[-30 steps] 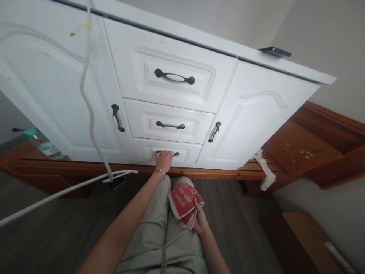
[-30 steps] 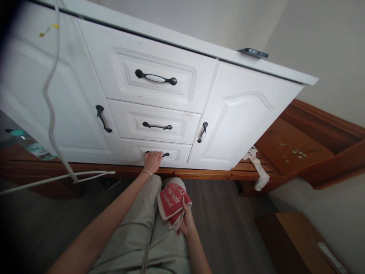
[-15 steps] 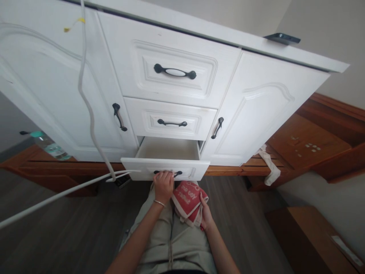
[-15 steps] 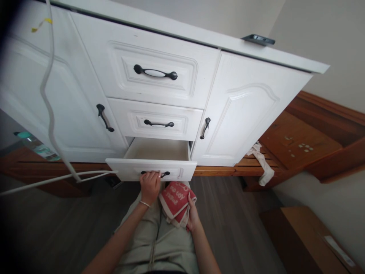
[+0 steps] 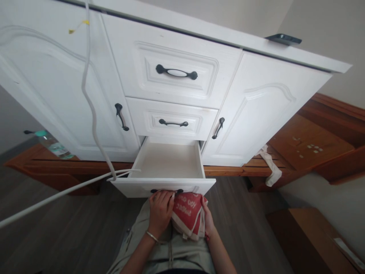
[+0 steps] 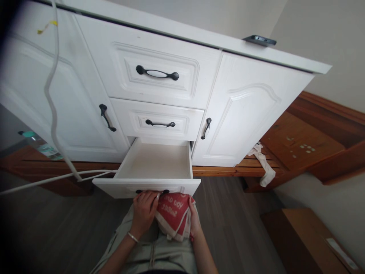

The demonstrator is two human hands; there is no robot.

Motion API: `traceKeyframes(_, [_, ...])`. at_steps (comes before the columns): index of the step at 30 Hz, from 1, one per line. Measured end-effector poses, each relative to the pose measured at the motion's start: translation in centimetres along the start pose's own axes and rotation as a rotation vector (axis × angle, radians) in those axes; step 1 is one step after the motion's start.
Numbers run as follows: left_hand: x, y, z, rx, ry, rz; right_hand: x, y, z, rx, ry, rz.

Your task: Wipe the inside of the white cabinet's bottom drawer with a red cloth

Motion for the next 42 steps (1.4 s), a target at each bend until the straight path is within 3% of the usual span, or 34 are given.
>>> traceKeyframes(4, [-0.3, -0.3, 0.2, -0.011, -0.013, 0.121, -0.3, 0.4, 1.1, -0.083, 0.035, 0.048])
traceKeyframes(7, [-1.4, -1.7, 1.7, -0.066, 0.057, 0.246, 0.0, 1.6, 2.0, -0.075, 0.025, 0.094])
traceKeyframes(10, [-2.9, -5.7, 4.5, -0.206, 0.188, 0.247, 0.2, 2.6, 3.0, -0.051, 0.036, 0.090])
traceKeyframes(13, [-2.8, -12.7, 7.7, -0.427, 0.222, 0.181, 1.2, 2.2, 4.6, -0.064, 0.038, 0.100])
traceKeyframes(16, [0.5, -21.0, 10.6, -0.652, 0.012, 0.106, 4.0, -0.4, 6.9, -0.158, 0.003, 0.143])
traceKeyframes(19, [6.2, -26.1, 12.9, -0.720, -0.428, 0.059, 8.8, -4.4, 9.5, -0.246, -0.042, 0.240])
traceKeyframes(21, [9.8, -26.6, 14.3, -0.642, -0.720, 0.027, 12.9, -7.7, 10.8, -0.306, -0.079, 0.345])
traceKeyframes(23, [12.3, -25.9, 15.3, -0.562, -0.901, 0.014, 17.4, -11.7, 11.5, -0.422, -0.117, 0.457])
traceKeyframes(25, [14.0, -25.2, 15.8, -0.543, -0.976, 0.018, 21.9, -15.4, 11.1, -0.553, -0.165, 0.587])
traceKeyframes(27, [15.3, -24.8, 16.2, -0.561, -1.024, 0.016, 26.1, -17.3, 9.3, -0.585, -0.247, 0.778])
traceKeyframes(30, [16.5, -24.6, 16.4, -0.584, -1.065, -0.001, 30.1, -16.4, 4.4, -0.479, -0.377, 1.074])
traceKeyframes(33, [16.4, -24.4, 16.2, -0.589, -1.052, -0.015, 31.3, -13.3, -1.7, -0.300, -0.444, 1.299])
traceKeyframes(35, [16.0, -24.3, 16.0, -0.592, -1.026, -0.022, 31.7, -11.6, -5.7, -0.264, -0.447, 1.457])
traceKeyframes(37, [15.5, -24.2, 15.8, -0.597, -0.989, -0.029, 33.2, -10.9, -9.1, -0.411, -0.431, 1.688])
traceKeyframes(40, [15.0, -24.3, 15.4, -0.613, -0.936, -0.036, 36.6, -9.7, -12.8, -0.755, -0.414, 2.038])
traceKeyframes(42, [15.0, -24.6, 15.2, -0.637, -0.921, -0.040, 38.3, -8.0, -15.1, -0.861, -0.457, 2.153])
Point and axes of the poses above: each hand's wrist, its own z-axis away from the middle knuckle, its own x-axis out of the palm, y = z × x, the point moved 10 cm from there along -z, towards the middle knuckle, and after that the axes turned 7 degrees about -z, right-handed, at the moved point
